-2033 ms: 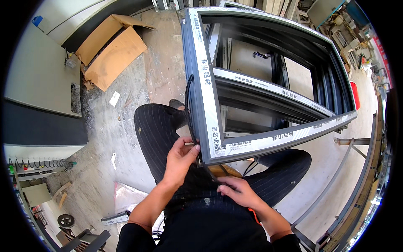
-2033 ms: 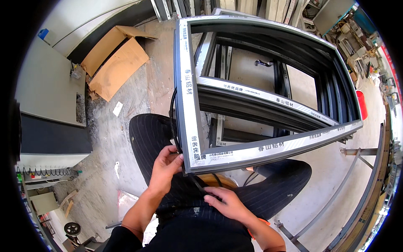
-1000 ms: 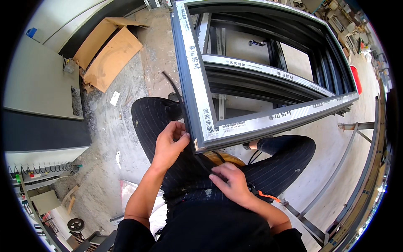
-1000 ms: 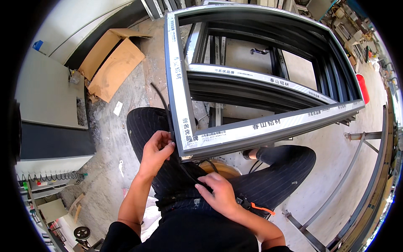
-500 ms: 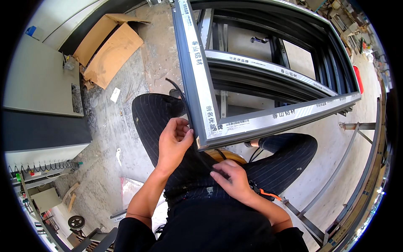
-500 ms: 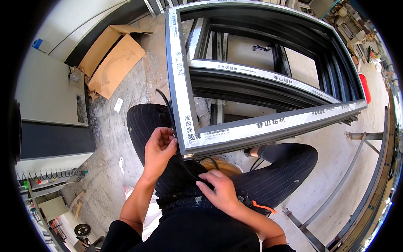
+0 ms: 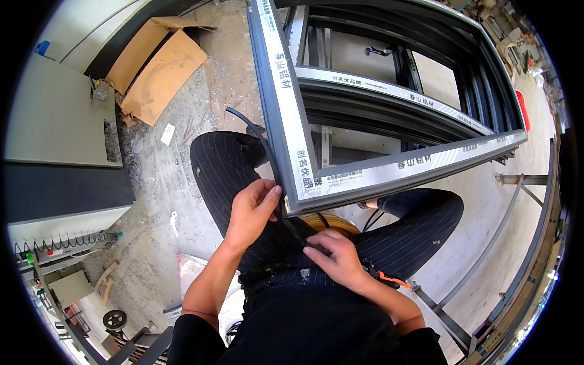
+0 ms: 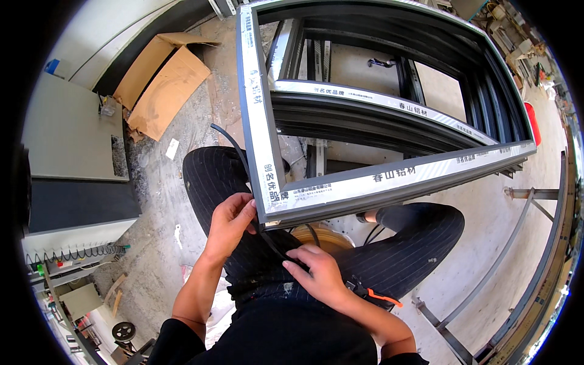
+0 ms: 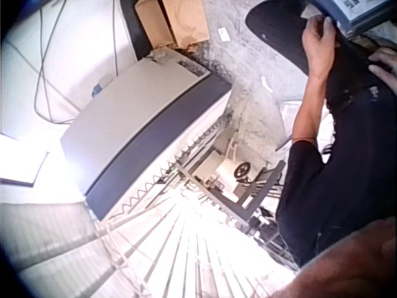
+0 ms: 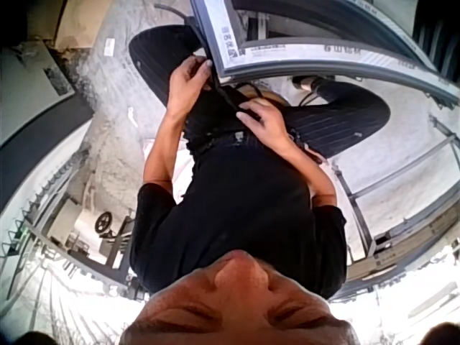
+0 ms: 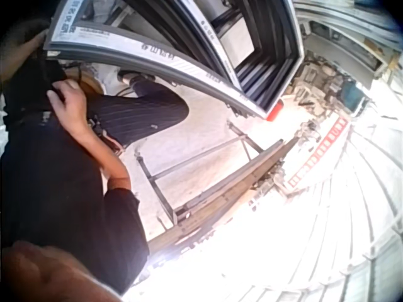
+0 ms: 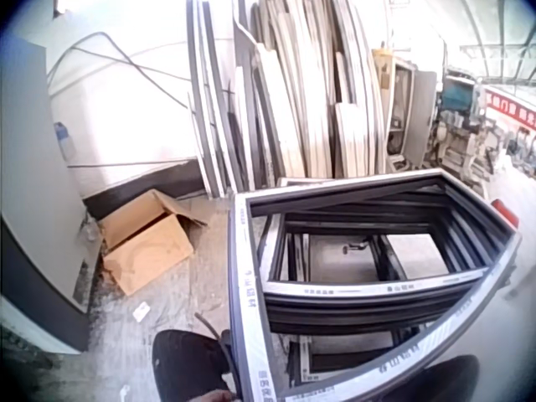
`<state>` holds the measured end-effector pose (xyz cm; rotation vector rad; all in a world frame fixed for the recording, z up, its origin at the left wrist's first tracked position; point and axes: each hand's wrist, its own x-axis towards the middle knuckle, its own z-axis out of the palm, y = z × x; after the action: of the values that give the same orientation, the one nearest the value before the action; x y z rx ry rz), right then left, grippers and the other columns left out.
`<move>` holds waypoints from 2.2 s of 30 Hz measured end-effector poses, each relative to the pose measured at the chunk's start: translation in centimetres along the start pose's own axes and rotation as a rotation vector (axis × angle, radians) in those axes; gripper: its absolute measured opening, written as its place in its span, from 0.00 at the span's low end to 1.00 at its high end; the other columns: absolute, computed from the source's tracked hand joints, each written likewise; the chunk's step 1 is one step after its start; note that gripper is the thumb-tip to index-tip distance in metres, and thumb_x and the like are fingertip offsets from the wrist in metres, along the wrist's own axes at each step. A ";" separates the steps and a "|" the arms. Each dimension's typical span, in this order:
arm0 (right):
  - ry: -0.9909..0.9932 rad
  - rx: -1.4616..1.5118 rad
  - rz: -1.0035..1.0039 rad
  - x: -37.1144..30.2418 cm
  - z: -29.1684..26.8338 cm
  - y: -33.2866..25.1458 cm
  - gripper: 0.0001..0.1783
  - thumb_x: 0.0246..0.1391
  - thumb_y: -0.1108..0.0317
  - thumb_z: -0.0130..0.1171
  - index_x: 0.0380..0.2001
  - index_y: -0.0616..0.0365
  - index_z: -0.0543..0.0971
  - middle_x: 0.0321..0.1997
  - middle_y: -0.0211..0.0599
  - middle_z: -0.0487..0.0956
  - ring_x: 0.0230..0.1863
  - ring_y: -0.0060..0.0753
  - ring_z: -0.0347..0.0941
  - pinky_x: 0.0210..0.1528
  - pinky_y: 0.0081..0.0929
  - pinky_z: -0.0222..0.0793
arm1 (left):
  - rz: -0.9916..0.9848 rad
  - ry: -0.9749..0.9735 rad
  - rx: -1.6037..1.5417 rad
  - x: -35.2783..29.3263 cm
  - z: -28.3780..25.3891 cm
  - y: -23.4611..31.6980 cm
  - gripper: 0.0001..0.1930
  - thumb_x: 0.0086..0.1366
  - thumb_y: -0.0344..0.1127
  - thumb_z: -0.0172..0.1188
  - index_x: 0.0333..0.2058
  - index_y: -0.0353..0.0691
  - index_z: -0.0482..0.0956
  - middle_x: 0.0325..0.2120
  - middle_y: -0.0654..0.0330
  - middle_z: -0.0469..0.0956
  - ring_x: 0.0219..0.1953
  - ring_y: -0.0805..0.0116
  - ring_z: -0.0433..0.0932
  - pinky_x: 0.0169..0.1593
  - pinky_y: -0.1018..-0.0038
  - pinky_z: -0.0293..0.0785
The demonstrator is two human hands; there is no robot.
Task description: The person walks through a workshop and sits on the floor to work on a window frame. They use pliers to cut a rubber seal and then press it into the frame's groove by hand, working along the edges.
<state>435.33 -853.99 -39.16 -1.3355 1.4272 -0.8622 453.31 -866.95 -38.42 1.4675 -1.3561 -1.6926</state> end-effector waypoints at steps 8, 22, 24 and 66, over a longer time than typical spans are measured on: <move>0.027 0.007 -0.036 0.1 0.3 0.7 0.10 0.51 0.70 0.64 0.35 0.65 0.79 0.29 0.37 0.75 0.27 0.28 0.72 0.31 0.23 0.68 | 0.012 -0.023 0.025 0.4 -0.2 -0.1 0.11 0.67 0.36 0.56 0.35 0.31 0.76 0.22 0.64 0.75 0.24 0.79 0.73 0.28 0.81 0.72; 0.071 0.123 0.087 -0.4 0.2 0.7 0.11 0.51 0.68 0.63 0.35 0.65 0.80 0.31 0.43 0.77 0.33 0.39 0.75 0.35 0.28 0.69 | -0.079 -0.072 -0.053 0.6 -0.6 -0.2 0.12 0.66 0.37 0.58 0.36 0.31 0.76 0.25 0.62 0.77 0.27 0.77 0.76 0.31 0.80 0.75; 0.067 0.118 0.080 -0.3 0.3 0.7 0.11 0.51 0.68 0.63 0.35 0.65 0.80 0.31 0.43 0.77 0.33 0.39 0.75 0.35 0.29 0.69 | -0.076 -0.078 -0.042 0.7 -0.6 -0.2 0.11 0.66 0.36 0.58 0.36 0.31 0.76 0.25 0.61 0.77 0.27 0.77 0.76 0.31 0.80 0.75; 0.092 0.062 0.045 -0.4 0.1 0.7 0.11 0.51 0.69 0.63 0.35 0.65 0.80 0.31 0.44 0.77 0.33 0.42 0.75 0.36 0.30 0.70 | -0.156 -0.303 -0.164 -1.4 -0.8 -1.8 0.16 0.67 0.41 0.55 0.42 0.32 0.75 0.34 0.55 0.81 0.31 0.73 0.78 0.38 0.76 0.76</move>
<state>435.19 -853.46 -39.72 -1.2268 1.4839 -0.9406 454.82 -865.37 -39.38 1.2906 -1.2401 -2.1413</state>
